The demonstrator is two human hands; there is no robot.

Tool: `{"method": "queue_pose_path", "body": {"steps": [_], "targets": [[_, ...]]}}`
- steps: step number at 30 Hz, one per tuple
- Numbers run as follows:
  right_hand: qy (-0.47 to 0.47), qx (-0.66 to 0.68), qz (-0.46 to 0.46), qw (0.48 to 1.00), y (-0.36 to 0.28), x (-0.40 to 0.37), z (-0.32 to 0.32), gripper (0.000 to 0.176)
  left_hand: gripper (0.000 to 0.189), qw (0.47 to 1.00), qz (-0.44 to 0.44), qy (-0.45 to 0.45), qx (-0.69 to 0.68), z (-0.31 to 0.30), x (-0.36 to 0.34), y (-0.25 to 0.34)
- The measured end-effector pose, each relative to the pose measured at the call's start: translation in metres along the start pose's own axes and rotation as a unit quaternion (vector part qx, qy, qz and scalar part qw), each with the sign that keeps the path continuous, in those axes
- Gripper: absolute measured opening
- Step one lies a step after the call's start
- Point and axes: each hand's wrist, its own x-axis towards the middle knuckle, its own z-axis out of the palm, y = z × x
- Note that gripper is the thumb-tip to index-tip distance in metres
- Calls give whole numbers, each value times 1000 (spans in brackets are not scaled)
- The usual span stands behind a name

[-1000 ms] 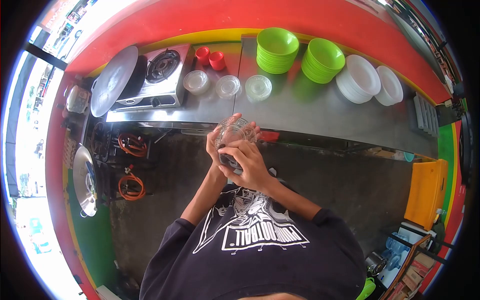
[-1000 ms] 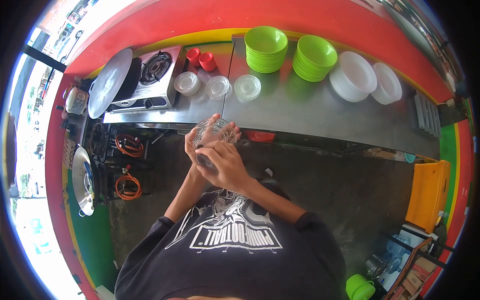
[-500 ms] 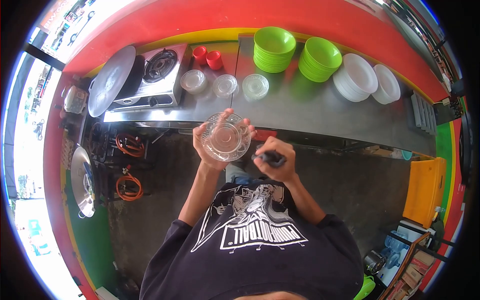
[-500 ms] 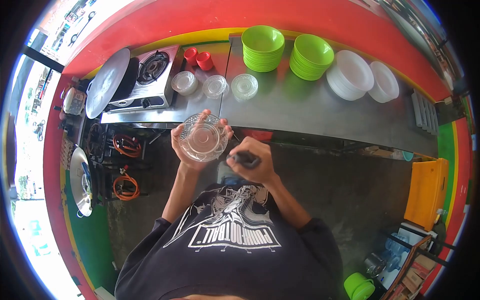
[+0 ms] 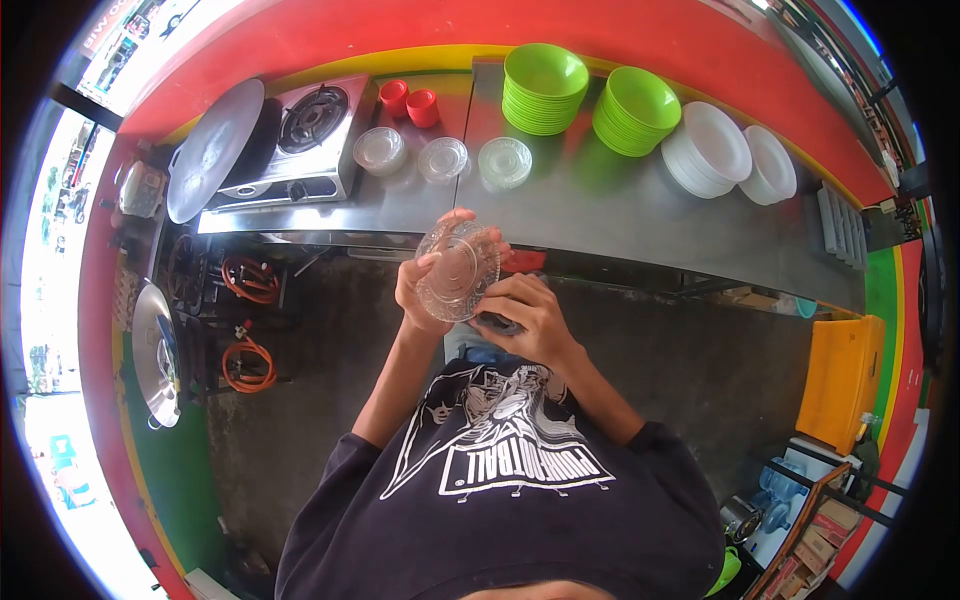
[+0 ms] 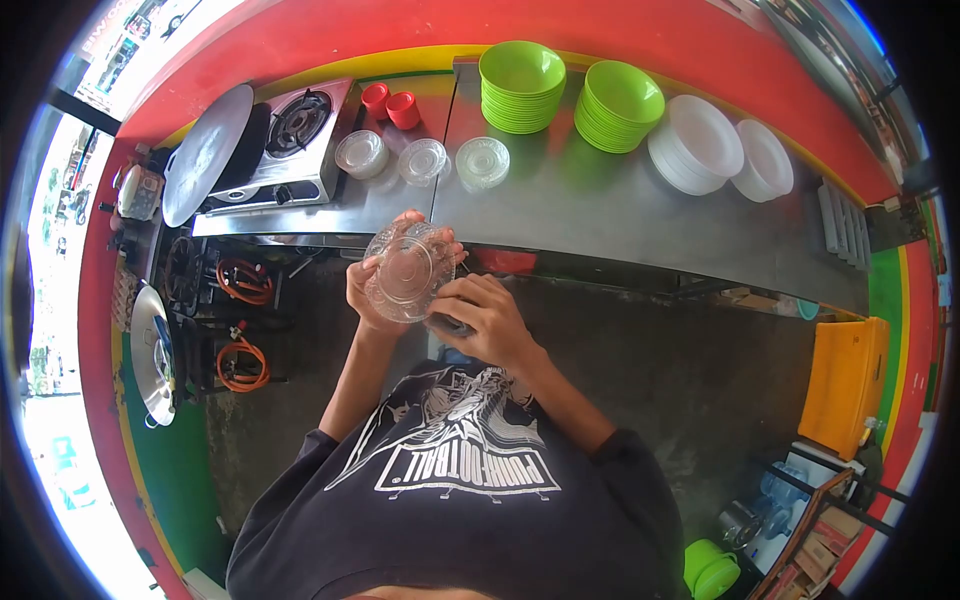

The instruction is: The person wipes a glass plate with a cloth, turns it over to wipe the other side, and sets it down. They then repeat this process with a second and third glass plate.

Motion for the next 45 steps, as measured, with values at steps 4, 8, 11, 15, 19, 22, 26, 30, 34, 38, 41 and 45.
{"method": "queue_pose_path", "body": {"steps": [4, 8, 11, 15, 19, 22, 26, 30, 34, 38, 41, 45], "targets": [[-6, 84, 63, 994, -13, 3, 7, 26, 73, 1000, 8, 2, 4, -4, 0, -6], [-62, 185, 163, 967, -27, 10, 2, 22, 73, 1000, 7, -1, 21, -6, -1, -10], [-20, 267, 177, 947, -31, 29, -3, 21, 73, 999, -3, 11, 43, -4, -2, -19], [182, 288, 141, 930, -22, 49, 18, 18, 67, 993, 25, 22, 112, -7, -5, -37], [90, -9, 8, 996, -6, 54, 17, 23, 77, 997, 7, 60, 45, -24, -7, -35], [84, -61, 30, 994, -5, 45, 23, 26, 73, 994, 37, 98, 41, -16, -8, -30], [54, -71, 54, 995, -9, 36, 23, 23, 70, 996, 12, 77, 44, -15, -20, -24], [-3, -23, 32, 999, -9, 19, 22, 23, 73, 998, 16, 51, -44, -25, -17, -20], [-20, -12, 32, 999, -20, 15, 20, 30, 70, 992, 18, 91, -87, -38, -19, -25], [-32, -6, 7, 999, -15, 11, 21, 36, 65, 985, 13, 142, -100, -39, -21, -31], [-12, 24, -14, 1000, -3, 9, 19, 38, 59, 975, 2, 220, -39, -23, -20, -29], [37, 94, -7, 995, 3, 6, 17, 36, 62, 982, 1, 189, -22, -41, -20, -35]]}}
